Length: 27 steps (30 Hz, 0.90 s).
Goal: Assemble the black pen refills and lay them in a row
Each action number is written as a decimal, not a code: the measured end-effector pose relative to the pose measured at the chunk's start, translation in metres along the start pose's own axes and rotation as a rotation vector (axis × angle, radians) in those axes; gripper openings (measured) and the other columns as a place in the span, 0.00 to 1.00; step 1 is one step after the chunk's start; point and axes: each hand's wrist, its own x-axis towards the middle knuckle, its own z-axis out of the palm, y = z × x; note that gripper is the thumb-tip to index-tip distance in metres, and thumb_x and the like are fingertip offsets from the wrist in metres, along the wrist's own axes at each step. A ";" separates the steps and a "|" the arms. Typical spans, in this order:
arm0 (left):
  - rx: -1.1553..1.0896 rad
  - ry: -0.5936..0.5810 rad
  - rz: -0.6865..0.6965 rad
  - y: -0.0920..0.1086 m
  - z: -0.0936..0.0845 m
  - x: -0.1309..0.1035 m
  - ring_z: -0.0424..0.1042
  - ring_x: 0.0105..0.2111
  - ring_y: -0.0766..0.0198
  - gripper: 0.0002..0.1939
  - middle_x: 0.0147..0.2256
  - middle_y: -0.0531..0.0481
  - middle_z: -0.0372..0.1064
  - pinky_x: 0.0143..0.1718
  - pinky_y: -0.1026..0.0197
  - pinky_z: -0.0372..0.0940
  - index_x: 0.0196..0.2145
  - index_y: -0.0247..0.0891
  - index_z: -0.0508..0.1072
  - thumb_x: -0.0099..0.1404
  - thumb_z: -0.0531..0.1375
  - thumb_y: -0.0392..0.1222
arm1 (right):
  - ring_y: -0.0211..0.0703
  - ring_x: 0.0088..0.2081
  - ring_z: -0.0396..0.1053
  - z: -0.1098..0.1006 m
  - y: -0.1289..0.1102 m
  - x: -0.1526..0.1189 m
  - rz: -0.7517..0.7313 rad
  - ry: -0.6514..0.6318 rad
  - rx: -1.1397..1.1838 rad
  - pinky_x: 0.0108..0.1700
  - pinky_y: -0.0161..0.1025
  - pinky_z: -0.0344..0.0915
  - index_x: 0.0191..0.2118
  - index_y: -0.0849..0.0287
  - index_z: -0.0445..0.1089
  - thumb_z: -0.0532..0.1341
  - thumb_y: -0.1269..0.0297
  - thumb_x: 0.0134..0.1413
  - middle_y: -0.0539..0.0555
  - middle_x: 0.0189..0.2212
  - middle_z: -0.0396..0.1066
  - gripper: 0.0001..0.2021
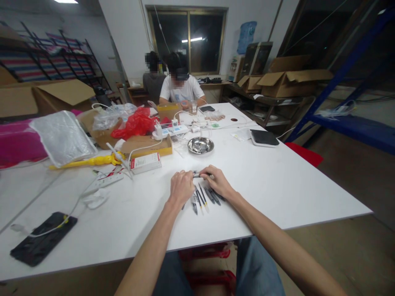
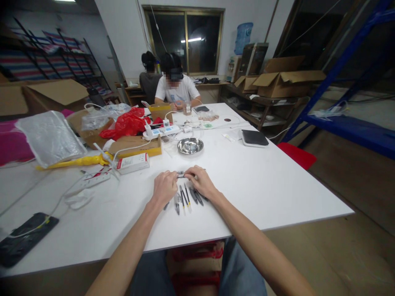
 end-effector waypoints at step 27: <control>-0.020 -0.087 -0.045 -0.001 -0.003 -0.001 0.75 0.34 0.58 0.14 0.31 0.49 0.77 0.32 0.60 0.53 0.34 0.41 0.72 0.70 0.47 0.38 | 0.48 0.43 0.63 0.008 0.000 -0.004 -0.159 0.099 -0.213 0.46 0.44 0.55 0.39 0.56 0.73 0.62 0.68 0.62 0.53 0.35 0.75 0.02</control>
